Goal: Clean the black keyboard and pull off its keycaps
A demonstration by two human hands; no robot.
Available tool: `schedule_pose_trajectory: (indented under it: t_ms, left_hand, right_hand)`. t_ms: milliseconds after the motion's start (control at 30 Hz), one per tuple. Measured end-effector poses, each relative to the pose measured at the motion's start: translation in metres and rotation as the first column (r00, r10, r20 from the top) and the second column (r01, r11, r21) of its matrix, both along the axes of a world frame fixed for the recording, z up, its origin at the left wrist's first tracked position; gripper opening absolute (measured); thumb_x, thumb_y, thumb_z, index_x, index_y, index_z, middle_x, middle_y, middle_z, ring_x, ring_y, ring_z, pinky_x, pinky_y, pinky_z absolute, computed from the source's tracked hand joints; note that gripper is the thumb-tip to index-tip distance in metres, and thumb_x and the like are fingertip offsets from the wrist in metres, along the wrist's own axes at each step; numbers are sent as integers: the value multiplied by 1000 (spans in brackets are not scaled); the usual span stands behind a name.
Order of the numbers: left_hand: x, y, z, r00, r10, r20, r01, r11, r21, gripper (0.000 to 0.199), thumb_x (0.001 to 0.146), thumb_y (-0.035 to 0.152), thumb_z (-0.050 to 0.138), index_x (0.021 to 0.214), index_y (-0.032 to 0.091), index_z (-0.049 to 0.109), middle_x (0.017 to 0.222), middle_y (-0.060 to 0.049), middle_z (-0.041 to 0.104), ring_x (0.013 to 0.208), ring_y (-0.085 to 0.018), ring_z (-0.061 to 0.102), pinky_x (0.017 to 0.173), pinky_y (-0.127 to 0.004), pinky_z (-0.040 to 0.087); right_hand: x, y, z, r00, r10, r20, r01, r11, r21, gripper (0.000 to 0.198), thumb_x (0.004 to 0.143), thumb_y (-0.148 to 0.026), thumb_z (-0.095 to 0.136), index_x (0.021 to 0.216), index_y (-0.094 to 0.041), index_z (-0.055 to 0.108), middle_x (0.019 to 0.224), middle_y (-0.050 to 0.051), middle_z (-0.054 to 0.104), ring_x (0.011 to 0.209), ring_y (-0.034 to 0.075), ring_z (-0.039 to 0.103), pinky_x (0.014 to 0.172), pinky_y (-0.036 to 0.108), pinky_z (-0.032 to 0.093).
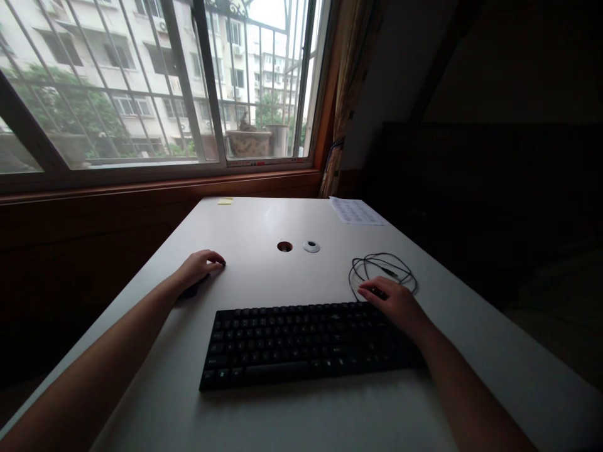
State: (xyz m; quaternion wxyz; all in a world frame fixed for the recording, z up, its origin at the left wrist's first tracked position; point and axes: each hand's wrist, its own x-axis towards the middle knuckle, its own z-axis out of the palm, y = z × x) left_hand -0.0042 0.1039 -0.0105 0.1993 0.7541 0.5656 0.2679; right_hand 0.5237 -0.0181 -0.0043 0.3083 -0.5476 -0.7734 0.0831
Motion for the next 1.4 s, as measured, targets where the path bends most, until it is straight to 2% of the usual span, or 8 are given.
schedule_pose_trajectory:
  t_ms: [333, 933, 1400]
  left_hand:
    - [-8, 4, -7, 1000, -3, -6, 3, 1000, 7, 45, 68, 54, 68, 99, 22, 74, 99, -8, 75, 92, -27, 68, 84, -35, 52]
    - [-13, 8, -7, 999, -25, -48, 25, 1000, -8, 42, 69, 59, 66, 89, 24, 79, 97, -7, 70, 91, -28, 66, 86, -34, 50]
    - [-7, 4, -4, 999, -29, -42, 29, 999, -23, 46, 70, 59, 66, 95, 23, 78, 101, -8, 69, 92, -28, 65, 87, -36, 50]
  right_hand:
    - [3, 3, -2, 1000, -1, 6, 1, 1000, -1, 27, 91, -48, 57, 92, -24, 70, 95, 6, 71, 91, 24, 66, 81, 36, 52]
    - [4, 1, -1, 999, -8, 31, 8, 1000, -6, 25, 91, -46, 58, 91, -24, 69, 95, 5, 71, 91, 23, 66, 81, 36, 51]
    - [2, 1, 0, 999, -10, 32, 10, 1000, -8, 28, 91, -48, 57, 91, -24, 70, 95, 6, 72, 89, 25, 67, 78, 37, 53]
